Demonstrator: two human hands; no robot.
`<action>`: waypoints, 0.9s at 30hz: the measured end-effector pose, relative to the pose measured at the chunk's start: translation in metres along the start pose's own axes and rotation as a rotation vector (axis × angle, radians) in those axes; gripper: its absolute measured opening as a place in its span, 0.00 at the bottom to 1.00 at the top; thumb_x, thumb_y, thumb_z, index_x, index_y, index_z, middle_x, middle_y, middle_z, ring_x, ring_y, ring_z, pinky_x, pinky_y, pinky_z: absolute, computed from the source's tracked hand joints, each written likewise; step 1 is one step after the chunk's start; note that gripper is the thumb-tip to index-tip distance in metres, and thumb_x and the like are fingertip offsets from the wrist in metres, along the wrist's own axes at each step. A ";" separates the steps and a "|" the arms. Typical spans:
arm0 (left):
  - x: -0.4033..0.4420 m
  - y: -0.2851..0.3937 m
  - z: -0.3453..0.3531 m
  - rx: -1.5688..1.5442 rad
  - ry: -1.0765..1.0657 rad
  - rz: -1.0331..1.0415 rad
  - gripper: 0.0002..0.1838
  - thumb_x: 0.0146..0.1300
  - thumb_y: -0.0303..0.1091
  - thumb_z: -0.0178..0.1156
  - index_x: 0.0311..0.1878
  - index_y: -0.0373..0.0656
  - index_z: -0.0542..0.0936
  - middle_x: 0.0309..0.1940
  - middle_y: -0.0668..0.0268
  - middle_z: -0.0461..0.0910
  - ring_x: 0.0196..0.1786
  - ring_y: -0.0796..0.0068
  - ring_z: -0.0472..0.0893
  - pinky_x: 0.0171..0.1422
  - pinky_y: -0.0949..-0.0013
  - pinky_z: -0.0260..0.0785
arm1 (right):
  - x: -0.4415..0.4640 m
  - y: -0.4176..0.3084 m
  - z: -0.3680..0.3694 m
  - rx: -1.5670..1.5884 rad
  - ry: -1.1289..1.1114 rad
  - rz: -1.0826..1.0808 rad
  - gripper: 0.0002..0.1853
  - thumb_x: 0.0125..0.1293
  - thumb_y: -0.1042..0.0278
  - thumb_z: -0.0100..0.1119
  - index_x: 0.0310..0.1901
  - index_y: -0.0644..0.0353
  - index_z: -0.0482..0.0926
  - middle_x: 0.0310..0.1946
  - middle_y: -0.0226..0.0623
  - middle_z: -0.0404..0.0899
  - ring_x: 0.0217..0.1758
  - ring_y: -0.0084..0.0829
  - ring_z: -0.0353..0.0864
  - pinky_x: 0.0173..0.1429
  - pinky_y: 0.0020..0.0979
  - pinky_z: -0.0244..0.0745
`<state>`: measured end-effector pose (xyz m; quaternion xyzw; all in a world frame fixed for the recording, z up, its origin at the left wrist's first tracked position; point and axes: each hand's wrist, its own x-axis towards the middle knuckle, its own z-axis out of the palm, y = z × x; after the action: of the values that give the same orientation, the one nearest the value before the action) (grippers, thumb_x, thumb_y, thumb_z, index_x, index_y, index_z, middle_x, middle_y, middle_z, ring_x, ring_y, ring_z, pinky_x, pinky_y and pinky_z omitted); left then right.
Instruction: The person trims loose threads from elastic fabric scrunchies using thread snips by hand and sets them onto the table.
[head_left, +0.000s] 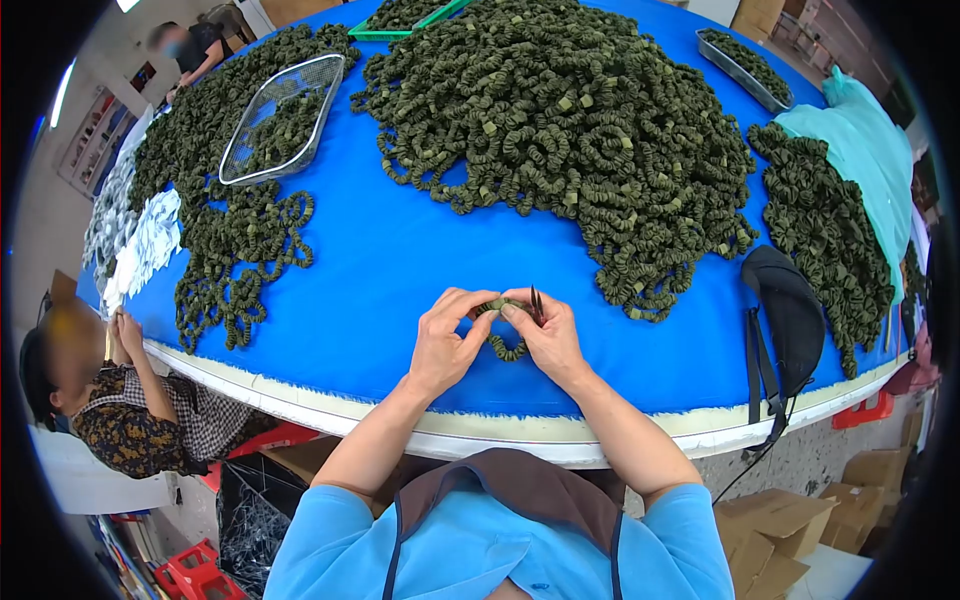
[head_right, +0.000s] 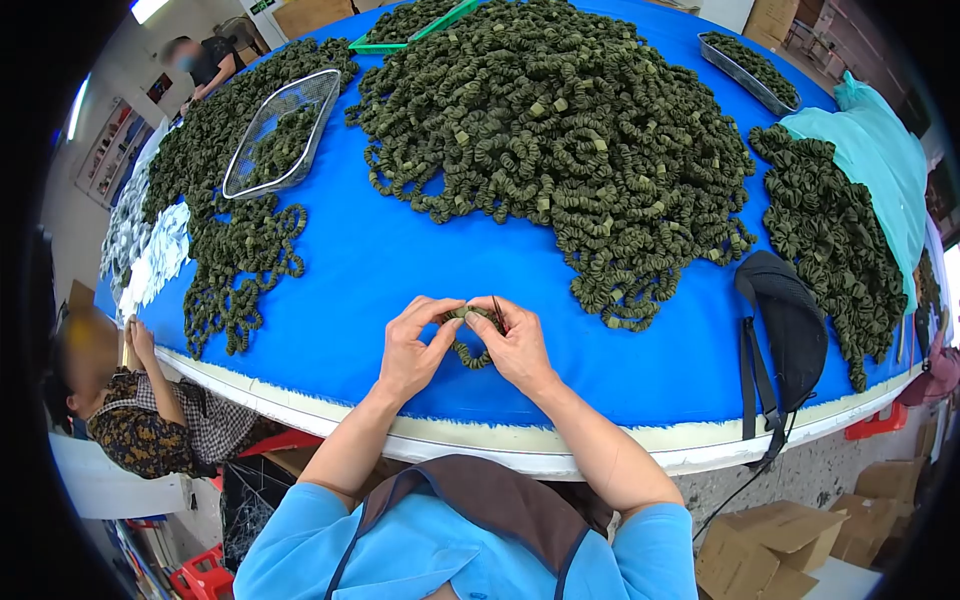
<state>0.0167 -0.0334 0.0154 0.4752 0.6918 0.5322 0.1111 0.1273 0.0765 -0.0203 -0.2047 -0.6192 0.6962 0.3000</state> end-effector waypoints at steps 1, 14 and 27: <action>0.000 -0.001 -0.001 0.016 0.000 0.007 0.11 0.57 0.21 0.63 0.45 0.38 0.82 0.35 0.64 0.79 0.32 0.75 0.75 0.39 0.76 0.70 | 0.000 0.002 0.000 0.010 -0.014 0.004 0.06 0.62 0.76 0.62 0.41 0.61 0.82 0.26 0.25 0.76 0.24 0.15 0.63 0.28 0.19 0.59; 0.000 -0.016 -0.006 -0.592 -0.122 -0.484 0.09 0.64 0.24 0.60 0.46 0.38 0.83 0.33 0.64 0.81 0.33 0.80 0.75 0.38 0.79 0.69 | 0.001 -0.012 0.001 -0.167 -0.025 -0.049 0.08 0.60 0.78 0.62 0.41 0.59 0.82 0.30 0.27 0.77 0.25 0.17 0.66 0.28 0.20 0.61; -0.002 -0.016 -0.003 -0.470 -0.055 -0.417 0.08 0.65 0.26 0.60 0.46 0.37 0.83 0.34 0.65 0.82 0.36 0.82 0.76 0.41 0.83 0.68 | 0.003 -0.011 0.006 0.052 0.027 0.008 0.10 0.61 0.77 0.61 0.44 0.59 0.83 0.31 0.27 0.79 0.26 0.17 0.67 0.28 0.20 0.61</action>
<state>0.0071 -0.0363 0.0025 0.2986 0.6293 0.6302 0.3431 0.1232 0.0749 -0.0085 -0.2085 -0.5961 0.7104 0.3106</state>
